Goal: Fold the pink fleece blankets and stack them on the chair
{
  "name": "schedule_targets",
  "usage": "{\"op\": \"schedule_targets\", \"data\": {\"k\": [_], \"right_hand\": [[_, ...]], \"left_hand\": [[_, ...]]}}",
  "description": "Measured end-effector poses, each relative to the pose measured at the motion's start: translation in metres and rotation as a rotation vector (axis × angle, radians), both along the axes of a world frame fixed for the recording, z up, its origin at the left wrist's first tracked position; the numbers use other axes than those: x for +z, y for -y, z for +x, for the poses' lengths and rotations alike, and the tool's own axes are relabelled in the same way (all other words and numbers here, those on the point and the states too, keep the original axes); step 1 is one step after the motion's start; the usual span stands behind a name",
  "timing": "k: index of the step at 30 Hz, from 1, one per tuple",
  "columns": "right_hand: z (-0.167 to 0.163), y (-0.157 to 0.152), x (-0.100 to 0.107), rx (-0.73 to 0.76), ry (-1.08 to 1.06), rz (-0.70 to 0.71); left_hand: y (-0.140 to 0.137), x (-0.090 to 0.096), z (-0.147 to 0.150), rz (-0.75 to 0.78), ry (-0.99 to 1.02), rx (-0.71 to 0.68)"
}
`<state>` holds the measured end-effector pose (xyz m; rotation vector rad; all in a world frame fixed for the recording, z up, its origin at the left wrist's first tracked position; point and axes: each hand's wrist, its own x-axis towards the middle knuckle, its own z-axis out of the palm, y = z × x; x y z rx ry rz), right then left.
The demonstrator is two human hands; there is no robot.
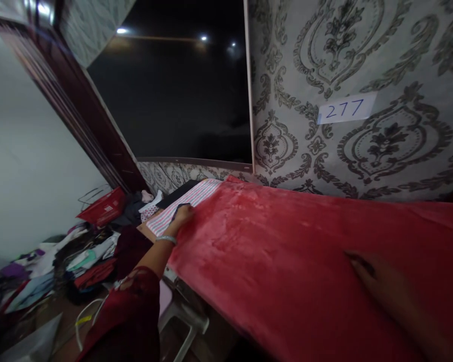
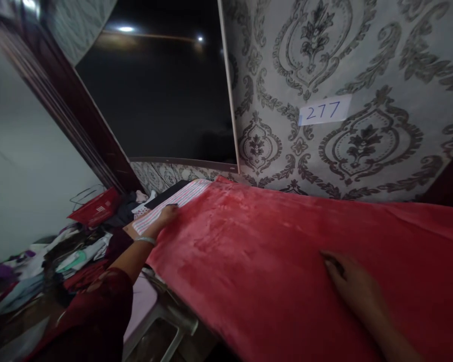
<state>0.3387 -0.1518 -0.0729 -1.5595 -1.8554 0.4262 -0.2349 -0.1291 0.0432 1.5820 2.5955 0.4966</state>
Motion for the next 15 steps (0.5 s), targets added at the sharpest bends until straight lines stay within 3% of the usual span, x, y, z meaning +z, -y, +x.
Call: {"op": "schedule_targets", "data": {"k": [7, 15], "right_hand": [[0.004, -0.002, -0.005, 0.031, -0.008, 0.028], [0.011, -0.008, -0.017, 0.023, 0.036, -0.003]], "left_hand": [[0.033, -0.011, 0.02, -0.077, -0.217, 0.017], [0.091, -0.02, -0.013, -0.17, -0.276, 0.055]]}}
